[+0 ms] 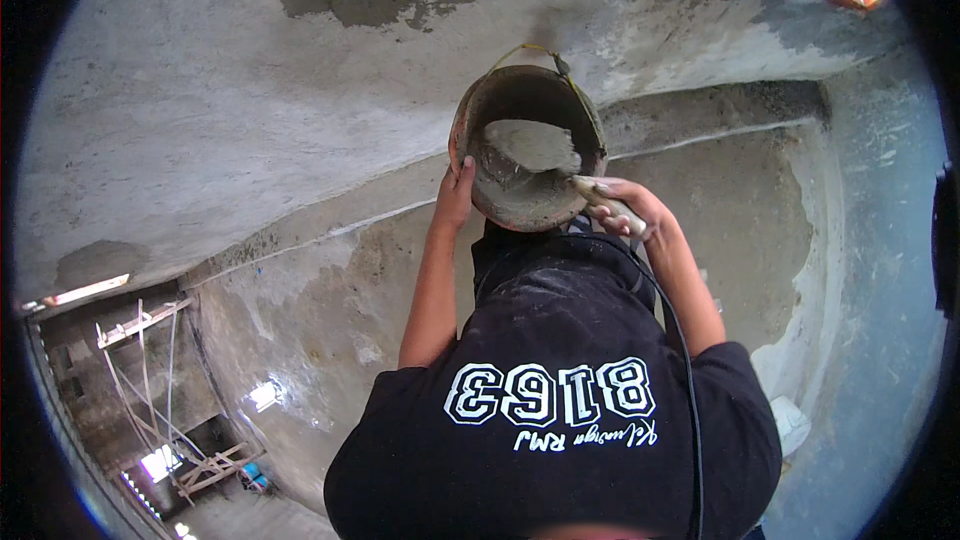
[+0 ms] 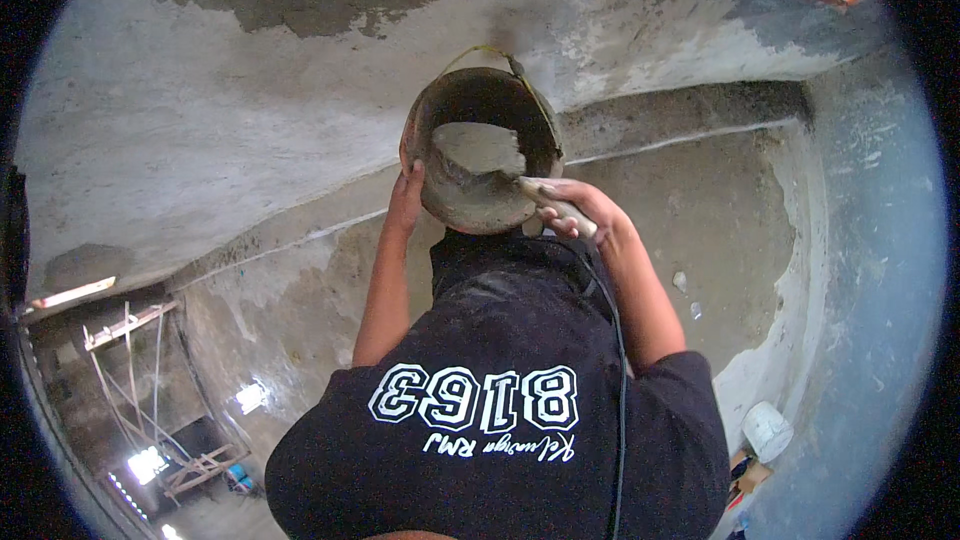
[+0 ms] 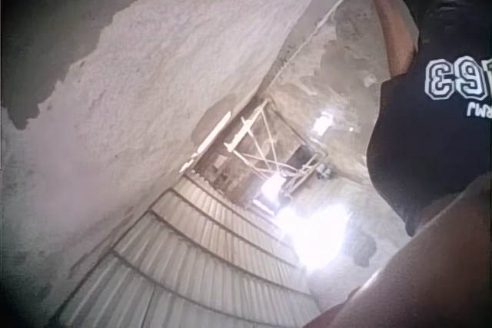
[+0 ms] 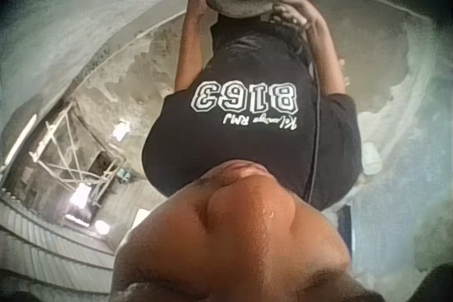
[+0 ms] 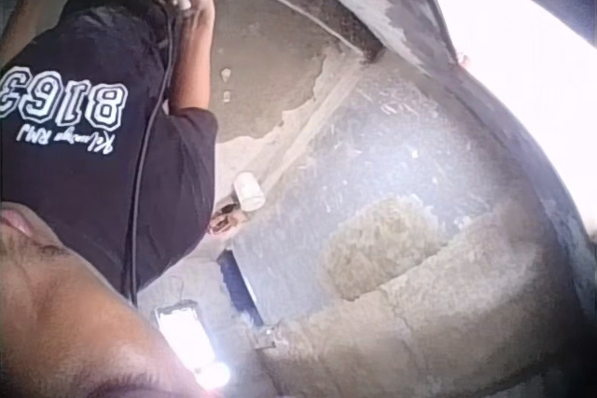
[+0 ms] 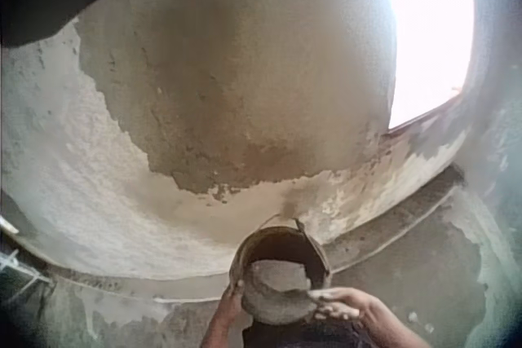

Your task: The person scoops plaster from a bucket using a trowel and applies it onto the wall.

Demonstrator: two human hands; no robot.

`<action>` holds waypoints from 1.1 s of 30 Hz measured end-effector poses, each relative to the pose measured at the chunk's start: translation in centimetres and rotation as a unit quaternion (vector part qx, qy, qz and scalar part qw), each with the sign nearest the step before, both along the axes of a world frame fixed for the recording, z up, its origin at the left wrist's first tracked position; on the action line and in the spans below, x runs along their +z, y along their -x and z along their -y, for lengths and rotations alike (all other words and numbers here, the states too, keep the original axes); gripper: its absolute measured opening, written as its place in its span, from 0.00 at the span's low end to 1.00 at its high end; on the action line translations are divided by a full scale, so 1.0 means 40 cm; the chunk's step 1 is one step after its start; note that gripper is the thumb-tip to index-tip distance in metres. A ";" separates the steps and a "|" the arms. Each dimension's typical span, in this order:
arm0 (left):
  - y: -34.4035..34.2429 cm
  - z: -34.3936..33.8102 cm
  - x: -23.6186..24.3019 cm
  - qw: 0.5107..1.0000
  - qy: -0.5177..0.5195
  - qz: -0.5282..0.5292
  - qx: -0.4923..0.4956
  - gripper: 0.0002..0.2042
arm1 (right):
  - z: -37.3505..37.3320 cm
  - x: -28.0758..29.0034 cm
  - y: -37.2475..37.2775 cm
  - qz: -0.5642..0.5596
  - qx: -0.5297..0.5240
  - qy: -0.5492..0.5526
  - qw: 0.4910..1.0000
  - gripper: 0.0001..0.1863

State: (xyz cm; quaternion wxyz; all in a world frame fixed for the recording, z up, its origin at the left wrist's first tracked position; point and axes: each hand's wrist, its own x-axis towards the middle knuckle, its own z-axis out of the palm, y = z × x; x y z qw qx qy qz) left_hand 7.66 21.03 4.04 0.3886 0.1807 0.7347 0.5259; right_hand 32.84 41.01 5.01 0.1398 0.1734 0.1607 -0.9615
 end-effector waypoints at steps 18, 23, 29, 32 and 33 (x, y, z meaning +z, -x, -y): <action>-0.067 -0.029 -0.022 0.999 -0.017 0.033 -0.040 0.28 | -0.038 -0.011 0.024 0.140 0.289 -0.376 0.869 0.09; -0.060 0.001 -0.023 0.995 -0.013 0.091 -0.025 0.28 | 0.035 -0.033 0.104 0.093 0.302 -0.351 0.881 0.09; -0.048 -0.002 -0.013 0.990 -0.021 0.140 0.014 0.32 | 0.056 0.011 0.110 0.094 0.158 -0.225 0.957 0.09; -0.036 -0.020 -0.010 0.994 -0.043 0.096 -0.010 0.35 | 0.043 0.018 0.109 0.082 0.103 -0.140 0.981 0.15; -0.033 -0.020 -0.008 0.993 -0.027 0.112 -0.016 0.36 | 0.042 0.019 0.107 0.071 0.094 -0.114 0.986 0.15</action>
